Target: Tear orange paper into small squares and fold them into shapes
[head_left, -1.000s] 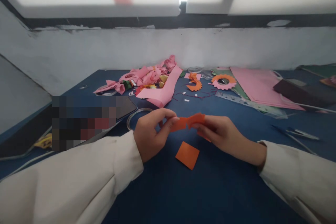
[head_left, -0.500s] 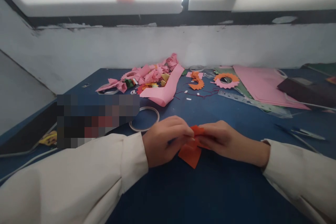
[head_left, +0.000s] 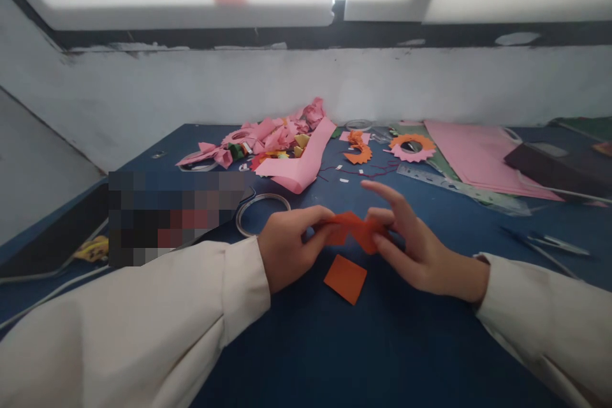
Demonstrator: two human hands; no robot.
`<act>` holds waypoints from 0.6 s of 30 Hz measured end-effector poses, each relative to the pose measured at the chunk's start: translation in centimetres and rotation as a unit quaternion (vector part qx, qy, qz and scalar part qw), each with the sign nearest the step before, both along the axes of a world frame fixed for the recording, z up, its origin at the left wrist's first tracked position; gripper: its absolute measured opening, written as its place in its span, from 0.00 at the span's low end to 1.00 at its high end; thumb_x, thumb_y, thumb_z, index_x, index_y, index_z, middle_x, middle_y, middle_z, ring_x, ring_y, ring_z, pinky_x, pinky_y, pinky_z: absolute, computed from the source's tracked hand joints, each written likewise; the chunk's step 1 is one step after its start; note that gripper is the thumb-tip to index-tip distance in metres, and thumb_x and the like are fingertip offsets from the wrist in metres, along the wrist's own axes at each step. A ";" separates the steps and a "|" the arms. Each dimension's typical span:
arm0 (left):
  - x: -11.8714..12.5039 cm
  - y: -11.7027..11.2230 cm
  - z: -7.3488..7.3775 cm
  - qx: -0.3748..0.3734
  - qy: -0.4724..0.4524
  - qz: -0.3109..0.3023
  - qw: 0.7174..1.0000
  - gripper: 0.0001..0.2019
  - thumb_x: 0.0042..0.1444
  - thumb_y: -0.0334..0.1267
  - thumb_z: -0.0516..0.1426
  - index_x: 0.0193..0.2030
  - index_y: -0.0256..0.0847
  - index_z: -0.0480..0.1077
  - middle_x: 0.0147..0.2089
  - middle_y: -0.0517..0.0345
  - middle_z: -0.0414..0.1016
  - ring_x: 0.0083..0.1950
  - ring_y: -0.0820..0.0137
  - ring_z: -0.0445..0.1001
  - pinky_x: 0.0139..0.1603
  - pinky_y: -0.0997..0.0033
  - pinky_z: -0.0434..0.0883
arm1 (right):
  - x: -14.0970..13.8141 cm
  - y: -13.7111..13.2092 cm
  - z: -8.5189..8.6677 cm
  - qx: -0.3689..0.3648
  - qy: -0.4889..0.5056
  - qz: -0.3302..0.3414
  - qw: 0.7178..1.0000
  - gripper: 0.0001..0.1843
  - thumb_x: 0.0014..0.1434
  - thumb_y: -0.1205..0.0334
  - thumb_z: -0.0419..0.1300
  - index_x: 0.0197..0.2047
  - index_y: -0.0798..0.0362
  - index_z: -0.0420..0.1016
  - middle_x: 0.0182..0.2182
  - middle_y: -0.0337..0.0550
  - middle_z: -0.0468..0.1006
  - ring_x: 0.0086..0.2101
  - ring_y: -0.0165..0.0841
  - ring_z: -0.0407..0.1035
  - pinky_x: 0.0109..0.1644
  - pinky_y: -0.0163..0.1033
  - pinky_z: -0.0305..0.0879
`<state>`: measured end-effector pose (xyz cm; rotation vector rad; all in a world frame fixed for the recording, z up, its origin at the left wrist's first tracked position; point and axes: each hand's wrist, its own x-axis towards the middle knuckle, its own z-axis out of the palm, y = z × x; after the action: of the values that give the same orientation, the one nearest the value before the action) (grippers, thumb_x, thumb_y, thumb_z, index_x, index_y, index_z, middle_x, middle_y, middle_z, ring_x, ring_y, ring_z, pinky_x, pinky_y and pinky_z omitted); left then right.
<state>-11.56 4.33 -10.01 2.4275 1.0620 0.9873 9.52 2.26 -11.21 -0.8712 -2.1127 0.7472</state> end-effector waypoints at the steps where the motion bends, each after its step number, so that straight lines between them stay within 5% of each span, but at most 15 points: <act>1: 0.0 0.1 0.0 -0.004 0.006 0.009 1.000 0.06 0.55 0.30 0.55 0.37 0.40 0.72 0.30 0.64 0.76 0.28 0.77 0.70 0.29 0.78 0.64 | -0.1 0.1 -0.3 0.020 0.021 -0.032 0.999 0.35 0.59 0.71 0.47 0.66 0.49 0.35 0.30 0.38 0.69 0.27 0.29 0.63 0.33 0.37 0.62; 5: 0.0 0.2 0.1 -0.001 0.028 0.024 0.999 0.05 0.56 0.33 0.55 0.33 0.38 0.72 0.26 0.64 0.72 0.24 0.77 0.65 0.26 0.77 0.61 | -0.2 0.6 -0.9 0.061 0.053 -0.097 0.992 0.36 0.58 0.69 0.54 0.65 0.46 0.41 0.36 0.41 0.74 0.35 0.31 0.67 0.38 0.38 0.65; 10: -0.1 0.2 0.1 0.002 0.041 0.002 0.999 0.07 0.59 0.33 0.51 0.33 0.38 0.69 0.27 0.63 0.70 0.26 0.76 0.64 0.28 0.76 0.61 | -0.3 0.7 -0.3 0.089 -0.015 -0.125 0.988 0.07 0.58 0.66 0.56 0.41 0.49 0.68 0.31 0.37 0.74 0.29 0.27 0.67 0.31 0.32 0.64; 18: -0.1 0.3 0.0 -0.004 0.097 -0.044 0.994 0.11 0.64 0.35 0.44 0.33 0.38 0.64 0.30 0.59 0.66 0.31 0.72 0.64 0.32 0.72 0.61 | -0.3 0.8 -0.2 0.114 -0.032 -0.106 0.987 0.03 0.58 0.64 0.57 0.33 0.52 0.66 0.35 0.41 0.68 0.31 0.27 0.63 0.33 0.35 0.64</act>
<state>-11.61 4.62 -10.05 2.5811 1.0068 0.7309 9.24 3.11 -11.42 -0.9844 -2.0710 0.3627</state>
